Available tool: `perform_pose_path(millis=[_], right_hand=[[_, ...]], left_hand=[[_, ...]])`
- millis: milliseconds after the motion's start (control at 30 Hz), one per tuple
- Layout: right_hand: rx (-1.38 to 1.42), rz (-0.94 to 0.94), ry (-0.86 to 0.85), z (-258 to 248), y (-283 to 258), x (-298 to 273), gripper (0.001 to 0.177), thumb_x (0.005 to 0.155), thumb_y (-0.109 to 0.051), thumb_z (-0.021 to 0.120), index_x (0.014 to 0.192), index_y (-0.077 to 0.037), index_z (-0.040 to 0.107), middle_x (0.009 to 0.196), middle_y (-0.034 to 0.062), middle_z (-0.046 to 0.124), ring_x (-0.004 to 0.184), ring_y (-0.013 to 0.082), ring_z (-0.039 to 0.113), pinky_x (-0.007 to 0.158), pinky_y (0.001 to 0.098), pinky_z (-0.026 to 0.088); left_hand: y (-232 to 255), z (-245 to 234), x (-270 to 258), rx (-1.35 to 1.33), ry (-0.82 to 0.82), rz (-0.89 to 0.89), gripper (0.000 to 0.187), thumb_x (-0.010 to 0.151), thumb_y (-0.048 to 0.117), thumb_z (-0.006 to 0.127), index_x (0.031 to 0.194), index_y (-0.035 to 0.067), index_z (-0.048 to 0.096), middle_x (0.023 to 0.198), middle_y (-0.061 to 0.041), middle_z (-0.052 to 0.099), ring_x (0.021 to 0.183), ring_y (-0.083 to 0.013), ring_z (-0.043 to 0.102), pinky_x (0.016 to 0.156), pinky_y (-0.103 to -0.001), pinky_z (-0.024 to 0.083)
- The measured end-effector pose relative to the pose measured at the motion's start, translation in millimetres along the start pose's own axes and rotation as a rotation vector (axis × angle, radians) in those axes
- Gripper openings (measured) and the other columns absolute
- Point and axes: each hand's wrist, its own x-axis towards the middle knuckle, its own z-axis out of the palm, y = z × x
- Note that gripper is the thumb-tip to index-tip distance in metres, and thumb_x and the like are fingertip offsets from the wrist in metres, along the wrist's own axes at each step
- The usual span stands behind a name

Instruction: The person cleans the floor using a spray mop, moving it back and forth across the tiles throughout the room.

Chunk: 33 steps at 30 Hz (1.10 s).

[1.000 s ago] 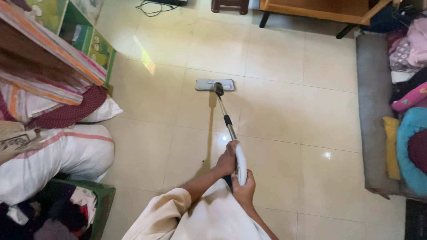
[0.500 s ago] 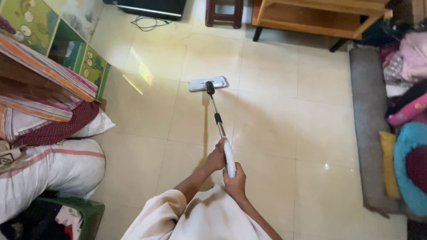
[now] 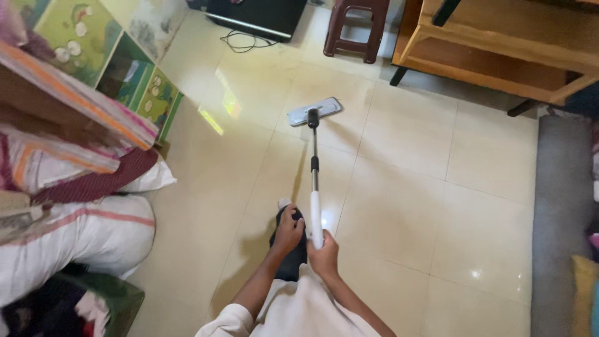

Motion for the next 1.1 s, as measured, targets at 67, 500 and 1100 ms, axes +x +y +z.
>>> perform_pose_path(millis=[67,500,1100], right_hand=[[-0.093,0.043,-0.087,8.3,-10.0,18.9,0.030,0.079,-0.012,0.070,0.107,-0.003,0.070,0.078,0.0167,0.074,0.068,0.0251,0.072,0.066,0.0383,0.057],[-0.212,0.127,0.115,47.7,-110.7,264.3,0.026,0.076,-0.017,0.074,0.099,-0.005,0.072,0.078,0.0188,0.073,0.071,0.0356,0.073,0.065,0.0431,0.054],[-0.194,0.080,-0.094,-77.2,-113.6,440.9,0.028,0.081,-0.028,0.072,0.089,-0.002,0.071,0.073,0.0227,0.070,0.068,0.0372,0.072,0.065,0.0462,0.055]], left_hand=[[-8.1,13.1,35.6,-0.060,0.031,0.022,0.052,0.093,0.012,0.062,0.140,0.006,0.044,0.139,-0.021,0.052,0.114,-0.0328,0.064,0.091,-0.039,0.057],[85.4,-6.7,310.4,-0.244,-0.229,0.142,0.063,0.087,-0.003,0.062,0.145,0.009,0.040,0.140,-0.017,0.049,0.110,-0.0322,0.063,0.082,-0.039,0.058],[227.8,103.0,444.2,0.163,-0.247,0.306,0.052,0.087,0.020,0.077,0.132,0.020,0.052,0.151,-0.020,0.037,0.108,-0.0473,0.064,0.080,-0.052,0.057]])
